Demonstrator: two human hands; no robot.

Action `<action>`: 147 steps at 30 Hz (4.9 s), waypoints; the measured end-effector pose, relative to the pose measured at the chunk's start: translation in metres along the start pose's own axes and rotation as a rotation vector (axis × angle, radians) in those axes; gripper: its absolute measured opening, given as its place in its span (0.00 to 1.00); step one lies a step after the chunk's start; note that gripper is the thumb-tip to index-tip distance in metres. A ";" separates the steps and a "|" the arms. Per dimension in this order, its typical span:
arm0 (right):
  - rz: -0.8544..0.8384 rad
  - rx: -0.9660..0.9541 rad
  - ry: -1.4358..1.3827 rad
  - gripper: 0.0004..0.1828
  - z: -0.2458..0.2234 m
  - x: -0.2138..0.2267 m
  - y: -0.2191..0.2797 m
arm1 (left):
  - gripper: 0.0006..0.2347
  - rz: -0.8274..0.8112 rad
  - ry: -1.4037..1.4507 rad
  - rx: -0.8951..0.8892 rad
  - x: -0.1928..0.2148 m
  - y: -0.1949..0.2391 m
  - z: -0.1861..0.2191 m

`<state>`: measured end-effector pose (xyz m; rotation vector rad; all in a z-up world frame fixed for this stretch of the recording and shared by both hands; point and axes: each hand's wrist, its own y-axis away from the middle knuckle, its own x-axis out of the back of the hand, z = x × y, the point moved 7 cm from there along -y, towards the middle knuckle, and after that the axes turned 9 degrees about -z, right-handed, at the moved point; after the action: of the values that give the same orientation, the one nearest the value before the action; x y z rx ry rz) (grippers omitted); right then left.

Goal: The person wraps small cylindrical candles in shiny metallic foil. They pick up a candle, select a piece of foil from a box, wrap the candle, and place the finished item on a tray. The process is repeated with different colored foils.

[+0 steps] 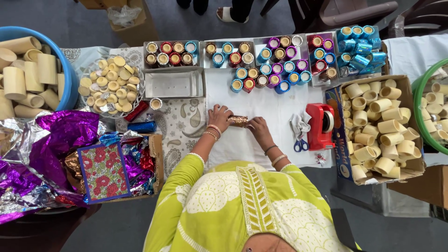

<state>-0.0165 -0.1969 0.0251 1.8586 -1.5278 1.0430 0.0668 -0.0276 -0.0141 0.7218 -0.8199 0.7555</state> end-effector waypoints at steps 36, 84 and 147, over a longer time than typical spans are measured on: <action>0.007 -0.461 -1.019 0.24 0.012 -0.036 -0.017 | 0.28 0.119 0.542 -0.168 -0.053 0.005 -0.017; 0.022 -0.302 -0.553 0.11 0.001 -0.045 -0.043 | 0.14 0.372 0.784 0.066 -0.044 0.017 -0.012; -0.244 0.223 -0.046 0.12 -0.066 0.001 -0.038 | 0.03 0.113 0.750 0.270 -0.038 0.004 -0.020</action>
<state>0.0045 -0.1366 0.0664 2.1709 -1.2099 1.0970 0.0529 -0.0208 -0.0547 0.5635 -0.0754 1.1541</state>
